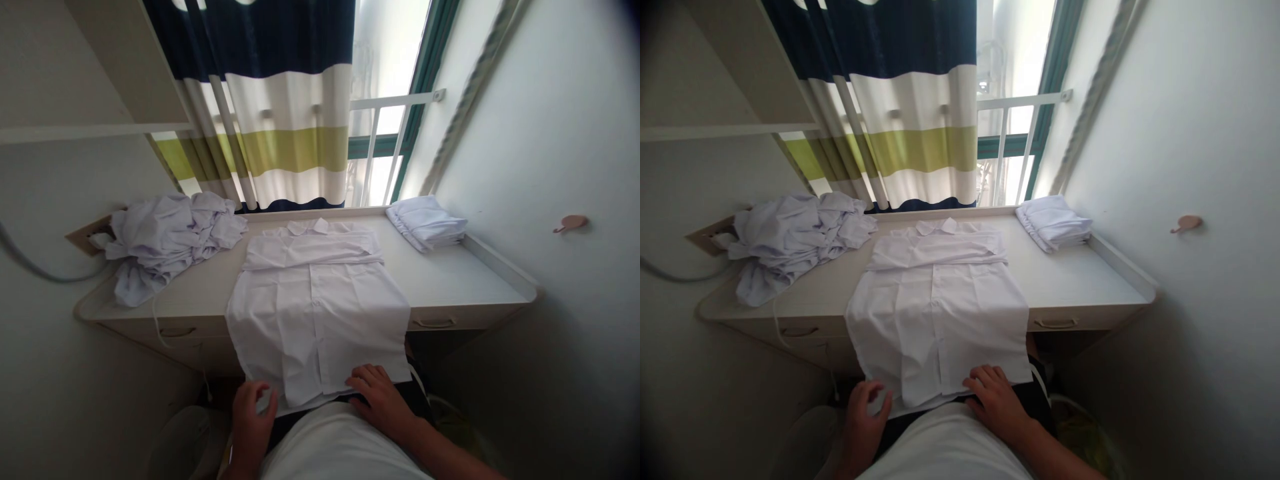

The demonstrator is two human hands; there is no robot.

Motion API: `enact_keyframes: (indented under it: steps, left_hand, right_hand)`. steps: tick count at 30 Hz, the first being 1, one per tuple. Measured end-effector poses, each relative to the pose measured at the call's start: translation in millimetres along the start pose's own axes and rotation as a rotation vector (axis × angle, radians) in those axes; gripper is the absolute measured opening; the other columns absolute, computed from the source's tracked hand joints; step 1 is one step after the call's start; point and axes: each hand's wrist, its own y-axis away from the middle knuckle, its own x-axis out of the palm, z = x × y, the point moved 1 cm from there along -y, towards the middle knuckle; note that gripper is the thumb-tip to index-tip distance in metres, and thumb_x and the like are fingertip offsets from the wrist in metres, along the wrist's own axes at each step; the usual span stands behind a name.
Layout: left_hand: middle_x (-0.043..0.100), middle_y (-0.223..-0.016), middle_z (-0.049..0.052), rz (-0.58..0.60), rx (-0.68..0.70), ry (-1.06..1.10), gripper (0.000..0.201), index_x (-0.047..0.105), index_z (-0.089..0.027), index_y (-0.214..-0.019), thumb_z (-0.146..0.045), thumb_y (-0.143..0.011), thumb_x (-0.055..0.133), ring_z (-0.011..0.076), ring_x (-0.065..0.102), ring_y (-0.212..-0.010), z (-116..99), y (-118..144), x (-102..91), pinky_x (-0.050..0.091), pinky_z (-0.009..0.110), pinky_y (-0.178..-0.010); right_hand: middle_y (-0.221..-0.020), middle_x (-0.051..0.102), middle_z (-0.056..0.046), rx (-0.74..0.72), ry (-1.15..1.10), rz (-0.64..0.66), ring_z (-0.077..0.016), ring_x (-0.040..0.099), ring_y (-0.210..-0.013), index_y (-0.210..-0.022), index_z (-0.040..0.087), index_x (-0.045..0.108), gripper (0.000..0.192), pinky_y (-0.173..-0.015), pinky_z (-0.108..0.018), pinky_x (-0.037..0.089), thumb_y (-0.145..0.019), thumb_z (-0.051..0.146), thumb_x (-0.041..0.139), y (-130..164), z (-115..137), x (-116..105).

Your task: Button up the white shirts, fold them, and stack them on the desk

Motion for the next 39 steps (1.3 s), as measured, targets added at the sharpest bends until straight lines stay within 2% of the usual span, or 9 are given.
enact_keyframes:
  steps: [4,12,16,22,27,30,32,37,39]
  left_hand:
    - [0.066,-0.1,0.008,0.359,0.361,-0.164,0.017,0.067,-0.024,-0.1,-0.018,-0.086,0.059,0.0256,0.057,-0.097,-53.4,-9.7,23.1,0.04,0.04,-0.085]
    - [0.065,-0.112,0.013,0.556,0.354,-0.431,0.036,0.064,-0.02,-0.111,-0.032,-0.079,0.074,0.0343,0.052,-0.107,-68.3,-24.7,51.1,0.035,0.046,-0.087]
    - [0.066,-0.096,0.011,0.563,0.413,-0.427,0.008,0.067,-0.018,-0.092,-0.021,-0.09,0.06,0.0284,0.056,-0.098,-65.9,-21.6,60.2,0.035,0.042,-0.083]
    - [0.066,-0.085,0.006,0.573,0.752,-0.185,0.021,0.068,-0.018,-0.089,-0.027,-0.098,0.051,0.0205,0.058,-0.085,-67.9,-13.1,77.8,0.037,0.034,-0.076]
    - [0.071,-0.093,0.008,0.708,0.804,0.021,0.031,0.072,-0.019,-0.096,-0.039,-0.099,0.049,0.0224,0.062,-0.091,-66.5,-12.7,89.5,0.046,0.033,-0.079]
    - [0.072,-0.093,0.007,0.818,0.77,0.183,0.035,0.072,-0.02,-0.098,-0.037,-0.102,0.042,0.0196,0.064,-0.088,-64.9,-14.5,73.6,0.049,0.03,-0.08]
    - [0.071,-0.094,0.007,0.779,0.679,0.245,0.032,0.071,-0.02,-0.098,-0.032,-0.102,0.042,0.0185,0.064,-0.09,-57.3,-13.3,52.2,0.05,0.029,-0.083]
    - [0.065,-0.101,0.01,0.234,0.184,-0.023,0.016,0.064,-0.019,-0.099,-0.031,-0.089,0.06,0.0262,0.06,-0.098,0.0,4.4,-2.7,0.048,0.042,-0.091]
    - [0.063,-0.102,0.01,0.139,0.058,-0.141,0.027,0.062,-0.019,-0.103,-0.034,-0.081,0.067,0.0283,0.059,-0.095,24.2,15.4,-12.6,0.05,0.044,-0.087]
  right_hand:
    - [-0.1,0.066,-0.006,-0.046,0.055,0.064,-0.0255,0.054,-0.099,-0.102,0.023,0.068,0.02,-0.088,-0.039,0.037,-0.086,0.034,0.071,-36.3,13.6,23.7]
    - [-0.09,0.066,-0.006,-0.057,0.128,0.052,-0.0238,0.054,-0.095,-0.082,0.019,0.067,0.006,-0.087,-0.037,0.036,-0.087,0.02,0.063,-48.1,13.2,58.3]
    - [-0.086,0.063,-0.004,0.02,-0.031,-0.061,-0.0214,0.054,-0.088,-0.084,0.019,0.063,0.008,-0.081,-0.035,0.036,-0.084,0.013,0.059,-38.4,12.2,47.2]
    - [-0.083,0.06,-0.004,0.009,-0.349,-0.237,-0.0192,0.052,-0.082,-0.087,0.019,0.057,0.009,-0.077,-0.033,0.039,-0.092,0.015,0.05,-11.4,18.7,13.1]
    - [-0.09,0.065,-0.003,-0.096,-0.318,0.013,-0.02,0.056,-0.089,-0.09,0.021,0.064,0.003,-0.082,-0.034,0.042,-0.089,0.021,0.061,-6.2,27.9,1.9]
    - [-0.096,0.066,-0.004,-0.074,-0.338,0.072,-0.0205,0.058,-0.094,-0.093,0.023,0.068,0.008,-0.085,-0.034,0.043,-0.092,0.027,0.061,-6.8,24.4,-2.3]
    - [-0.097,0.065,-0.006,0.007,-0.35,-0.007,-0.0215,0.058,-0.095,-0.092,0.022,0.068,0.017,-0.087,-0.036,0.044,-0.097,0.029,0.053,-1.7,11.6,-6.0]
    - [-0.097,0.061,-0.008,0.506,-0.299,-0.418,-0.0227,0.057,-0.09,-0.103,0.02,0.059,0.021,-0.084,-0.038,0.047,-0.097,0.036,0.048,41.6,-58.3,-6.3]
    - [-0.105,0.059,-0.01,0.592,-0.2,-0.479,-0.0243,0.056,-0.093,-0.113,0.018,0.055,0.029,-0.086,-0.041,0.048,-0.089,0.035,0.053,63.5,-85.9,0.4]
